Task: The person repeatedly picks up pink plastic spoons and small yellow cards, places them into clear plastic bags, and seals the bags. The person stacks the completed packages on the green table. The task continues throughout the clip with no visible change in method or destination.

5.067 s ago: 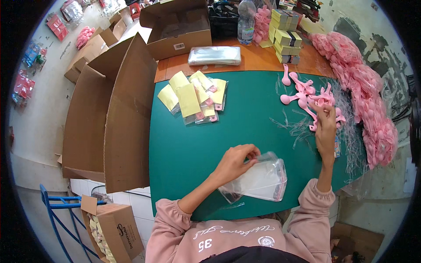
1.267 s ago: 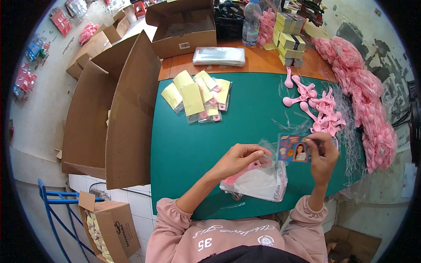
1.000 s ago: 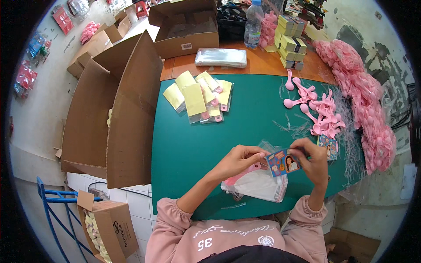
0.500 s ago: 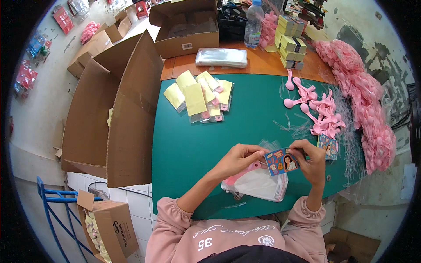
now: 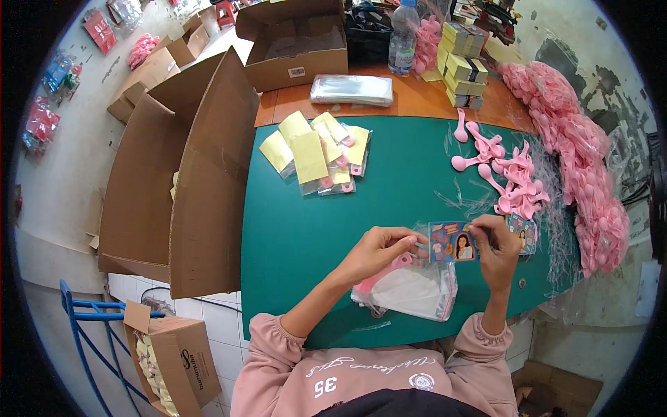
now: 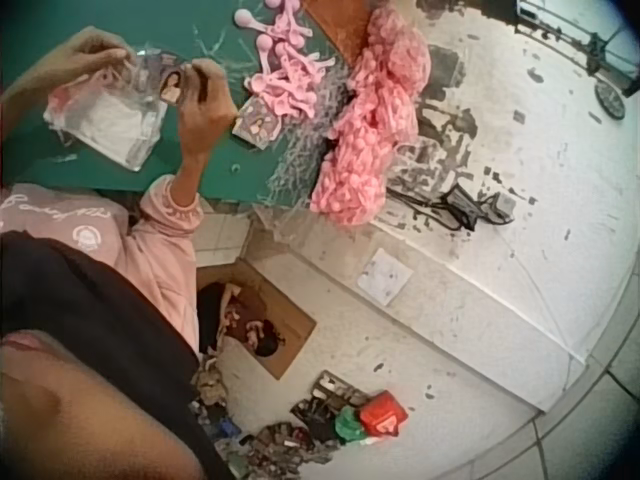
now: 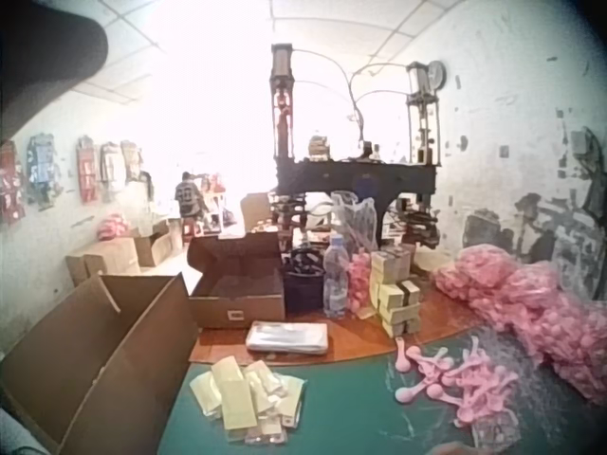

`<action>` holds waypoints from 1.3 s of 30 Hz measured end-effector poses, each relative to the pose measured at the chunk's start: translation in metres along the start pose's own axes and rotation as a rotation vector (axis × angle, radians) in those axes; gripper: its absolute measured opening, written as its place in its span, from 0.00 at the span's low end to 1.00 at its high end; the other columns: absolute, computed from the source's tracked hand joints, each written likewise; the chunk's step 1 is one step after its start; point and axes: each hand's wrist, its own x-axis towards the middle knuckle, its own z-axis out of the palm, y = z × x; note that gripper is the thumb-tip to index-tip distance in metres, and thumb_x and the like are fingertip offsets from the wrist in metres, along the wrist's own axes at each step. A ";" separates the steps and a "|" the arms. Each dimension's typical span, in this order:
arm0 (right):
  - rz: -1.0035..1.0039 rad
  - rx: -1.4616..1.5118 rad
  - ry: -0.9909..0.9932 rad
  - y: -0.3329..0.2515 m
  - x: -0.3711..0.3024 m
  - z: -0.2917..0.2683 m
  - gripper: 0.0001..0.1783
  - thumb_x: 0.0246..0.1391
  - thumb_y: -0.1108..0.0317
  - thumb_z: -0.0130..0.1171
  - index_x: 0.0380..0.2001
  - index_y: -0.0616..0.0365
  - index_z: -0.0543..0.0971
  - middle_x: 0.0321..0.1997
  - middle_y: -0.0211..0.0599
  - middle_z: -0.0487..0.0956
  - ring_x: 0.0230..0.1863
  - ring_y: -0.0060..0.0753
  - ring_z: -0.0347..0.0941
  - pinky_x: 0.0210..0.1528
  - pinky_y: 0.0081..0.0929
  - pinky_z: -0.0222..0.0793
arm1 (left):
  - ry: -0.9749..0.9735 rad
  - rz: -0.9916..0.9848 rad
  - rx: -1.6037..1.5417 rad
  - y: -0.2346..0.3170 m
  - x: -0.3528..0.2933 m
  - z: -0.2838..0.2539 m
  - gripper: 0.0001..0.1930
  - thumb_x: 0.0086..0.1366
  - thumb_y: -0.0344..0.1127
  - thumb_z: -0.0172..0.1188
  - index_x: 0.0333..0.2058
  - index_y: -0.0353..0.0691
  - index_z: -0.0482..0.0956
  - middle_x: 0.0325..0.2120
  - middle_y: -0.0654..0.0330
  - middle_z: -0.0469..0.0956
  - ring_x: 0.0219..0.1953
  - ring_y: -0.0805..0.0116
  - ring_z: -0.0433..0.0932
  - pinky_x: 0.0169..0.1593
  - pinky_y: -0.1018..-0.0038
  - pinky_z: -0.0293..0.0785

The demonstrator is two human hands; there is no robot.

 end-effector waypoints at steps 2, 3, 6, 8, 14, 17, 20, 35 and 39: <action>-0.059 -0.009 -0.143 -0.002 0.002 -0.001 0.05 0.44 0.78 0.58 0.28 0.62 0.74 0.23 0.34 0.76 0.21 0.19 0.70 0.24 0.17 0.65 | 0.031 -0.016 -0.071 -0.001 0.000 0.002 0.15 0.64 0.37 0.47 0.41 0.30 0.74 0.31 0.57 0.77 0.35 0.75 0.75 0.37 0.79 0.72; -0.059 -0.008 -0.143 -0.003 0.003 -0.002 0.05 0.44 0.78 0.58 0.28 0.62 0.74 0.23 0.34 0.76 0.21 0.19 0.70 0.24 0.17 0.65 | 0.031 -0.017 -0.071 -0.002 0.000 0.001 0.15 0.64 0.37 0.47 0.41 0.30 0.74 0.31 0.57 0.77 0.35 0.75 0.75 0.37 0.80 0.72; -0.050 -0.029 -0.263 -0.005 0.005 -0.003 0.05 0.43 0.79 0.58 0.27 0.62 0.74 0.23 0.35 0.75 0.21 0.20 0.71 0.24 0.17 0.66 | -0.001 -0.056 0.071 -0.004 0.000 0.001 0.16 0.64 0.38 0.48 0.40 0.29 0.74 0.31 0.59 0.77 0.34 0.76 0.75 0.37 0.80 0.71; -0.072 -0.026 -0.250 -0.005 0.007 -0.002 0.05 0.43 0.79 0.58 0.27 0.62 0.74 0.23 0.36 0.75 0.20 0.22 0.70 0.23 0.17 0.65 | 0.054 -0.066 0.048 -0.003 0.000 0.002 0.16 0.64 0.38 0.48 0.40 0.28 0.74 0.31 0.58 0.77 0.33 0.76 0.75 0.37 0.80 0.71; -0.076 -0.012 -0.259 -0.004 0.007 -0.003 0.05 0.43 0.79 0.58 0.27 0.63 0.74 0.24 0.37 0.76 0.21 0.23 0.71 0.24 0.17 0.66 | 0.091 -0.072 0.083 -0.001 0.002 0.000 0.16 0.65 0.38 0.47 0.41 0.29 0.74 0.31 0.57 0.78 0.33 0.75 0.75 0.36 0.80 0.71; -0.088 0.005 -0.228 0.000 0.007 -0.004 0.05 0.43 0.79 0.58 0.27 0.63 0.74 0.24 0.37 0.76 0.22 0.23 0.72 0.25 0.17 0.67 | 0.085 -0.098 0.036 0.000 0.002 0.000 0.16 0.65 0.38 0.47 0.40 0.29 0.74 0.32 0.56 0.77 0.33 0.74 0.75 0.36 0.79 0.71; -0.093 0.046 -0.194 0.004 0.006 -0.004 0.06 0.42 0.79 0.59 0.27 0.62 0.74 0.23 0.38 0.75 0.22 0.25 0.72 0.25 0.18 0.67 | 0.046 -0.071 0.091 -0.001 0.002 -0.002 0.16 0.64 0.38 0.47 0.41 0.28 0.73 0.32 0.56 0.78 0.34 0.74 0.75 0.37 0.79 0.71; -0.059 0.062 -0.549 -0.012 0.005 0.011 0.09 0.43 0.74 0.60 0.31 0.62 0.73 0.27 0.40 0.76 0.25 0.30 0.74 0.27 0.22 0.68 | -0.025 -0.032 0.182 0.000 -0.003 0.000 0.14 0.62 0.35 0.51 0.42 0.31 0.74 0.29 0.62 0.78 0.31 0.81 0.72 0.35 0.82 0.70; 0.197 0.139 -0.613 -0.006 0.013 -0.006 0.09 0.49 0.72 0.54 0.35 0.63 0.74 0.30 0.42 0.76 0.30 0.37 0.75 0.32 0.25 0.69 | -0.042 0.029 0.108 0.007 -0.003 0.000 0.16 0.62 0.33 0.51 0.48 0.34 0.70 0.29 0.61 0.78 0.31 0.80 0.73 0.35 0.80 0.71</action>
